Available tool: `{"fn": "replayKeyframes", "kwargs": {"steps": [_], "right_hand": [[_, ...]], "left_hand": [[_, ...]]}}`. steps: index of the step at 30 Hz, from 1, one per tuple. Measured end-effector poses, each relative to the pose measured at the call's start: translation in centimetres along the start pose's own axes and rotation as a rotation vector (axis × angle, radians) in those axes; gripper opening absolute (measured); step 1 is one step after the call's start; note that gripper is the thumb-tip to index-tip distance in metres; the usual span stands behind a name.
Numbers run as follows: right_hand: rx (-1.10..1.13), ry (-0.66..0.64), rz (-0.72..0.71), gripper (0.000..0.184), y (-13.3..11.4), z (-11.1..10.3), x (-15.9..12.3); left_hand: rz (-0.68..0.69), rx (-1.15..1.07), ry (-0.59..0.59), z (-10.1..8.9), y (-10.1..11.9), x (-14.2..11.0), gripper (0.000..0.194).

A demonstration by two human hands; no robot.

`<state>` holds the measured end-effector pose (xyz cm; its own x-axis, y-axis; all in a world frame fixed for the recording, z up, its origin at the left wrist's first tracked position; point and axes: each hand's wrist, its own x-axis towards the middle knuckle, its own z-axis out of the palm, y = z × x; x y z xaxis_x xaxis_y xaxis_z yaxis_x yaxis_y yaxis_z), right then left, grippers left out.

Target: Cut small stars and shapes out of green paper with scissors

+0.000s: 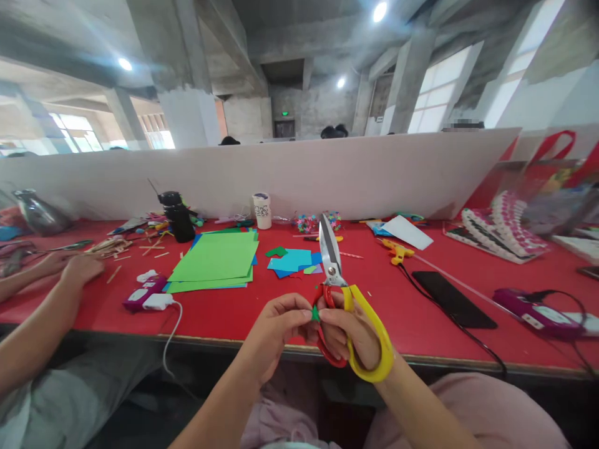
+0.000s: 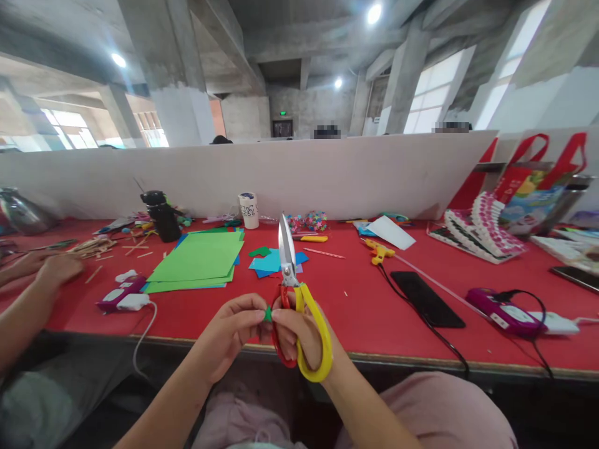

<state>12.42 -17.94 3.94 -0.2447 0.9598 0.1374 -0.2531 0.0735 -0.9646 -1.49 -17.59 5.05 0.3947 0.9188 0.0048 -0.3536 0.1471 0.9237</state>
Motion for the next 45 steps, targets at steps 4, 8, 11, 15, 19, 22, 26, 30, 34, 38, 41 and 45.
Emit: {"fn": "replayKeyframes", "kwargs": {"steps": [4, 8, 11, 15, 19, 22, 26, 30, 34, 38, 41, 45], "right_hand": [[-0.196, 0.133, 0.06, 0.031, 0.5, -3.2, 1.7], [-0.349, 0.303, 0.116, 0.034, 0.0, -6.8, 3.9], [-0.375, 0.354, 0.142, 0.035, 0.3, -8.8, 5.1], [-0.384, 0.404, 0.173, 0.034, 1.6, -10.0, 5.5], [-0.433, 0.43, 0.192, 0.037, 2.4, -10.4, 5.4], [-0.449, 0.434, 0.208, 0.038, 2.6, -10.7, 5.6], [-0.467, 0.437, 0.231, 0.038, 2.7, -10.7, 5.7], [-0.496, 0.439, 0.249, 0.039, 2.2, -10.7, 5.8], [-0.535, 0.442, 0.252, 0.042, 1.3, -11.5, 6.6], [-0.556, 0.423, 0.242, 0.041, 0.9, -12.4, 7.6], [-0.552, 0.411, 0.234, 0.04, 1.5, -12.6, 7.3], [-0.547, 0.429, 0.263, 0.036, 2.8, -13.2, 6.4]], "left_hand": [[-0.016, 0.239, 0.136, -1.6, -1.7, 2.9, 0.01], [0.026, 0.537, 0.212, -4.8, -2.6, 5.6, 0.014], [0.028, 0.699, 0.197, -6.7, -3.9, 7.7, 0.011], [0.059, 0.919, 0.082, -6.4, -5.9, 10.9, 0.008], [0.089, 1.143, -0.021, -4.7, -6.7, 13.6, 0.012], [0.094, 1.275, -0.096, -3.9, -6.7, 14.5, 0.015], [0.083, 1.383, -0.157, -3.8, -6.8, 14.8, 0.013], [0.087, 1.422, -0.111, -4.5, -6.6, 14.8, 0.015], [0.103, 1.393, -0.099, -5.8, -6.1, 14.2, 0.025], [0.122, 1.356, -0.119, -5.8, -6.9, 14.1, 0.026], [0.146, 1.322, -0.121, -5.0, -8.1, 14.8, 0.019], [0.174, 1.267, -0.133, -3.9, -9.1, 16.1, 0.014]]}}
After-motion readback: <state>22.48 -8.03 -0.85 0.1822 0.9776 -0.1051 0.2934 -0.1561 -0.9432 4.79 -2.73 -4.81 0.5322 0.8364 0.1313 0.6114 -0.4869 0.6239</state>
